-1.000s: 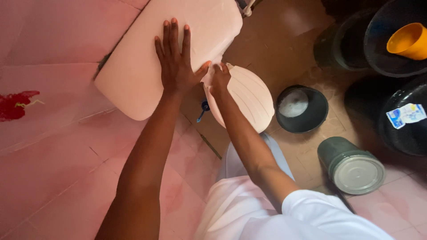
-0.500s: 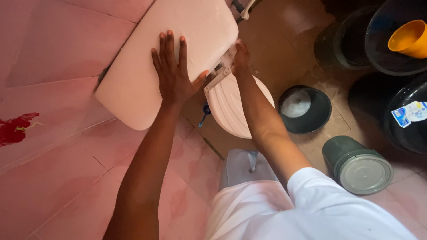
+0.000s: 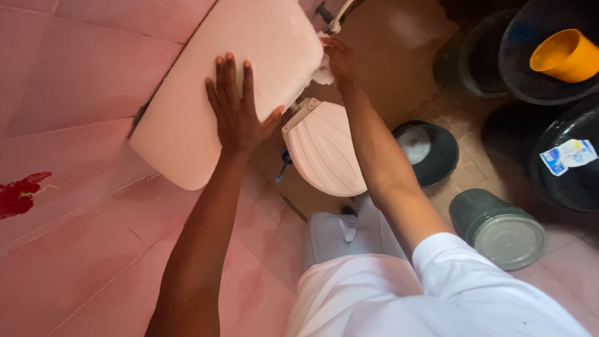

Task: Cleaning the top and sides of a toilet tank and seat using a cloth.

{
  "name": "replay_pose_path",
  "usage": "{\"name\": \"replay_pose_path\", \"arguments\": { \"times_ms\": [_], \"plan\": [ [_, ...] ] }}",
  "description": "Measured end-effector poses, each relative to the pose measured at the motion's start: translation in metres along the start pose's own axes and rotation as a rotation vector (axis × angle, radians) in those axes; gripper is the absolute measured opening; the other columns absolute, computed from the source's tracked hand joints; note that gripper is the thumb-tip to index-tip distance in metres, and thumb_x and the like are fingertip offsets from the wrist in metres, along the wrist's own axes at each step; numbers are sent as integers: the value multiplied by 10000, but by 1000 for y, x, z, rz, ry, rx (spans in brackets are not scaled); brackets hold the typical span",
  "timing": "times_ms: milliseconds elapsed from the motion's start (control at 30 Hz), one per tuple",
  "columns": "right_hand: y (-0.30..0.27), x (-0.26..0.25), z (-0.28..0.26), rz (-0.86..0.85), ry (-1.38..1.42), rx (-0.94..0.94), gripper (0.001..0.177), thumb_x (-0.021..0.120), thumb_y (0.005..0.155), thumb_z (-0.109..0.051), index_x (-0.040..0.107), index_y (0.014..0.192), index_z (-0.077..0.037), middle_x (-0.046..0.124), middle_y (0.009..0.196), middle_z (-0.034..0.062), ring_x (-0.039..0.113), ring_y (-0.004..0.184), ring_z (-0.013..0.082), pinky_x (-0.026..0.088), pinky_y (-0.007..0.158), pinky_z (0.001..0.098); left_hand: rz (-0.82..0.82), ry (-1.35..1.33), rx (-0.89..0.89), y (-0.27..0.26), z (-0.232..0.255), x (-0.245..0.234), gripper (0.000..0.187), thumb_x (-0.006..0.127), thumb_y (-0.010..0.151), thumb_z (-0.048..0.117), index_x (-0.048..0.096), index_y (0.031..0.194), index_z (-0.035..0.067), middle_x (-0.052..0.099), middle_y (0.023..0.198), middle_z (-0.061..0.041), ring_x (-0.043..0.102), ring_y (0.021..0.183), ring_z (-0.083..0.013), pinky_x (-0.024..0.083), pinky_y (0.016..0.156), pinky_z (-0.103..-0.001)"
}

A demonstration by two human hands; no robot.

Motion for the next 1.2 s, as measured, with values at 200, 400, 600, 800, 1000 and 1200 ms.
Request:
{"name": "replay_pose_path", "arguments": {
  "times_ms": [200,400,600,800,1000,1200],
  "plan": [
    [-1,-15,-34,-17,-62,-26,432,563,965,-190,489,1387,-140,557,1336,142,592,1105,250,589,894,410,-30,3,-18,-1,-1,3,1200,824,891,589,58,1709,161,101,1740,-216,117,1617,-430,157,1260,-699],
    [-10,-15,-24,-49,-125,-32,459,547,965,-200,471,1416,-159,537,1381,152,580,1135,262,590,917,426,22,-31,9,-3,0,-1,1151,826,951,601,93,1718,154,127,1740,-211,129,1618,-428,145,1263,-701],
    [-40,-14,54,-158,21,-37,378,578,971,-28,475,1327,-103,519,1232,92,562,1080,242,555,903,397,29,-55,2,-5,-6,2,1157,826,929,585,93,1721,167,117,1751,-200,121,1627,-417,144,1277,-692],
    [-52,-3,6,-8,-115,84,348,554,948,-65,508,1290,-107,583,1139,109,611,971,216,586,785,360,107,-30,43,-9,-11,11,1131,772,1000,654,50,1731,180,66,1761,-186,77,1636,-392,112,1282,-685],
    [-53,-6,-85,14,-17,-415,335,674,940,-74,561,1255,-69,573,1157,100,563,997,201,550,819,326,55,-39,7,-8,-12,15,1088,730,1001,656,122,1713,101,42,1756,-204,57,1625,-410,88,1273,-701],
    [-162,89,-113,66,-818,-1044,415,707,888,-57,574,1278,-103,584,1288,100,582,1256,291,477,1090,448,39,77,-34,-5,-17,21,1048,746,908,522,189,1684,90,67,1730,-210,65,1611,-400,107,1269,-680]
  ]
}}
Point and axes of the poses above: each hand's wrist, its own y-axis towards the middle knuckle, its own x-axis out of the palm, z = x × y, the point moved 10 cm from there along y, towards the middle knuckle
